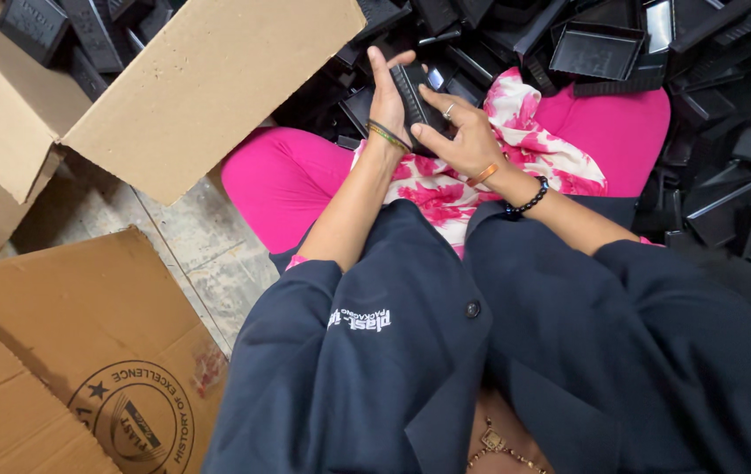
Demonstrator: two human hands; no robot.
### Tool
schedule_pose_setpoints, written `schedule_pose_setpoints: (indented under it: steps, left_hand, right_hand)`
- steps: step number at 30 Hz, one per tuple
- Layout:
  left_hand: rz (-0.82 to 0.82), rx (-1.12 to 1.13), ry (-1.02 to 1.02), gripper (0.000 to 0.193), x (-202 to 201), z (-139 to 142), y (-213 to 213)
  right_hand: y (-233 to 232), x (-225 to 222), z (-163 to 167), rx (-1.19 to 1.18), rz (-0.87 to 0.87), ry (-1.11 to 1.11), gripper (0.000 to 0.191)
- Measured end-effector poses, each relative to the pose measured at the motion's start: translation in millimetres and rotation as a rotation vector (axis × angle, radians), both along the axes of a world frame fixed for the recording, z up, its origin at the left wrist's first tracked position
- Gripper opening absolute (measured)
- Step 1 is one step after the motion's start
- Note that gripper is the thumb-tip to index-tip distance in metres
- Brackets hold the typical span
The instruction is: The person sits on the floor and repeatedly picks up small black plastic parts from a large pile, briefly inspects them, and places them into a cardboard box. The person continues this sorting process throughout the clip.
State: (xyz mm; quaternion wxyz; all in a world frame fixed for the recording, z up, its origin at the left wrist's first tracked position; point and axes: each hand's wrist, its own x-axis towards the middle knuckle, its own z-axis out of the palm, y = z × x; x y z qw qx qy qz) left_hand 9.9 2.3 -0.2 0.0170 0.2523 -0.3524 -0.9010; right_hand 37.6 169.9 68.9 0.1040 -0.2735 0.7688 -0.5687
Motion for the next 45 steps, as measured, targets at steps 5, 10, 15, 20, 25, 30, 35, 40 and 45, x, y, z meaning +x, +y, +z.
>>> schedule_pose_setpoints:
  steps: [5, 10, 15, 20, 25, 30, 35, 40, 45]
  left_hand:
    - [-0.050, 0.257, -0.036, 0.071, 1, -5, -7]
    - [-0.040, -0.674, 0.203, 0.051, 10, 11, -20]
    - [-0.131, -1.284, 0.163, 0.038, 38, 59, -53]
    - [0.470, -1.238, 0.230, 0.037, 24, 132, -129]
    - [0.651, -1.942, 0.167, 0.068, 20, 136, -144]
    - [-0.022, -1.681, 0.548, 0.021, 8, 69, -49]
    - [-0.405, -1.707, 0.624, 0.035, -17, 23, 22]
    - [-0.526, -2.009, 0.892, 0.044, -68, 2, 60]
    - [-0.649, -2.262, 0.736, 0.022, -82, 2, 76]
  right_hand:
    - [3, -6, 0, 0.101, 0.143, 0.452, 0.087]
    - [9, -8, 5, 0.042, -0.081, -0.224, 0.052]
    - [15, -20, 4, -0.190, 0.114, -0.230, 0.045]
    - [72, -72, -19, 0.369, -0.029, 0.519, 0.050]
    - [153, -104, -58, 0.958, -0.278, 0.686, 0.062]
    - [172, -103, -73, 0.901, -0.376, 0.583, 0.045]
    - [169, -102, -50, 0.723, -0.322, 0.480, 0.024]
    - [185, -104, -15, -0.040, -0.144, 0.268, 0.037]
    - [182, -93, -29, 0.694, -0.450, 0.342, 0.044]
